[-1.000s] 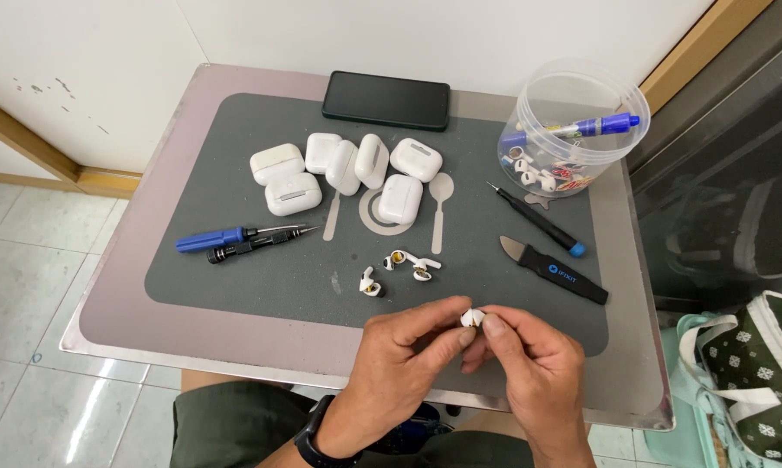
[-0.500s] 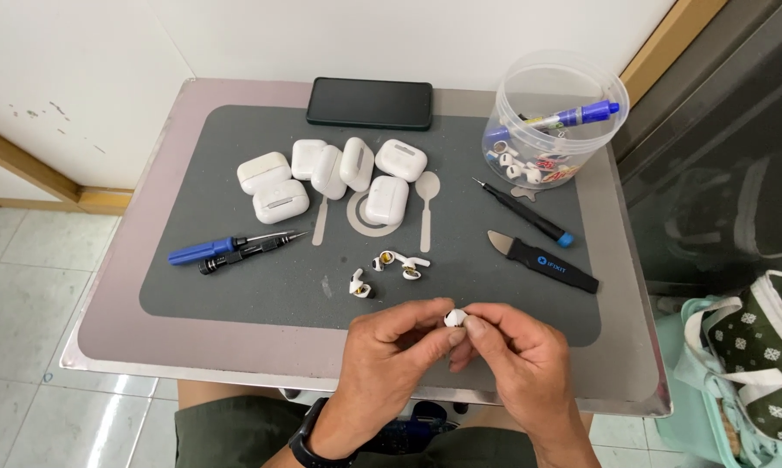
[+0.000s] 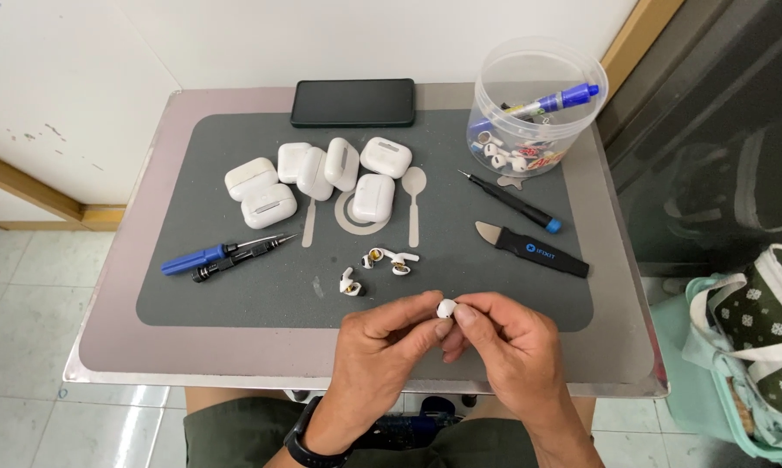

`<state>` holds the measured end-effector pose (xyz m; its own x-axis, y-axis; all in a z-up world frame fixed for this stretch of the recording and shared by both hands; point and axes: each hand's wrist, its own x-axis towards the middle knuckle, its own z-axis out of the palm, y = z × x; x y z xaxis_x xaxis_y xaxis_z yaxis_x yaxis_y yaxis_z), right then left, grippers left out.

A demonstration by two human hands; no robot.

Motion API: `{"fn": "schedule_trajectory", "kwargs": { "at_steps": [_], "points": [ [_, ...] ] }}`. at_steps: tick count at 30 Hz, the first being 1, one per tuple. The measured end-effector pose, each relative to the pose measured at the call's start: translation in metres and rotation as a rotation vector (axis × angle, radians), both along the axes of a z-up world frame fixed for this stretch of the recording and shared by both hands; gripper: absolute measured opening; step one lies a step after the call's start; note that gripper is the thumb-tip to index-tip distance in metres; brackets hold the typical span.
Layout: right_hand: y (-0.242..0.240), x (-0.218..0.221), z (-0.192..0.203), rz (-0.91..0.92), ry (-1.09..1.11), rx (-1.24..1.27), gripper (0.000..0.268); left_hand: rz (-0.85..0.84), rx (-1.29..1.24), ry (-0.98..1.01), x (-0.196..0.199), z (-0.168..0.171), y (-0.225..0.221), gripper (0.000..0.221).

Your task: Repairing a wireless earbud by attaching a small component to it at a repair bench

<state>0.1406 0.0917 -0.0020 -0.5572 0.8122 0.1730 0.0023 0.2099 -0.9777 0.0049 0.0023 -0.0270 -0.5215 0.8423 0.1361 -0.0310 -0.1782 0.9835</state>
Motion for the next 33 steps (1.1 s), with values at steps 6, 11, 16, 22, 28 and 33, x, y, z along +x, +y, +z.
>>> {"fn": "schedule_trajectory", "kwargs": {
  "at_steps": [6, 11, 16, 22, 28, 33],
  "points": [
    [0.006, 0.002, 0.007, 0.043, -0.047, -0.082, 0.024, -0.052, -0.008, 0.113, -0.006, 0.013, 0.001, 0.025],
    [0.011, 0.003, 0.000, 0.082, 0.018, -0.200, 0.020, -0.096, 0.013, 0.122, -0.009, 0.015, 0.000, 0.025],
    [0.008, 0.004, 0.004, 0.069, 0.034, -0.155, 0.022, -0.137, 0.031, 0.010, -0.006, 0.013, 0.001, 0.025],
    [0.006, 0.006, 0.004, 0.044, 0.038, -0.094, 0.022, -0.083, 0.039, -0.021, -0.003, 0.011, 0.003, 0.024],
    [0.008, 0.008, 0.008, 0.054, 0.014, -0.106, 0.020, -0.112, -0.007, -0.080, -0.005, 0.015, 0.004, 0.021],
    [0.007, 0.008, 0.005, 0.045, -0.006, -0.132, 0.020, -0.131, 0.062, -0.116, -0.005, 0.006, 0.003, 0.028]
  ]
}}
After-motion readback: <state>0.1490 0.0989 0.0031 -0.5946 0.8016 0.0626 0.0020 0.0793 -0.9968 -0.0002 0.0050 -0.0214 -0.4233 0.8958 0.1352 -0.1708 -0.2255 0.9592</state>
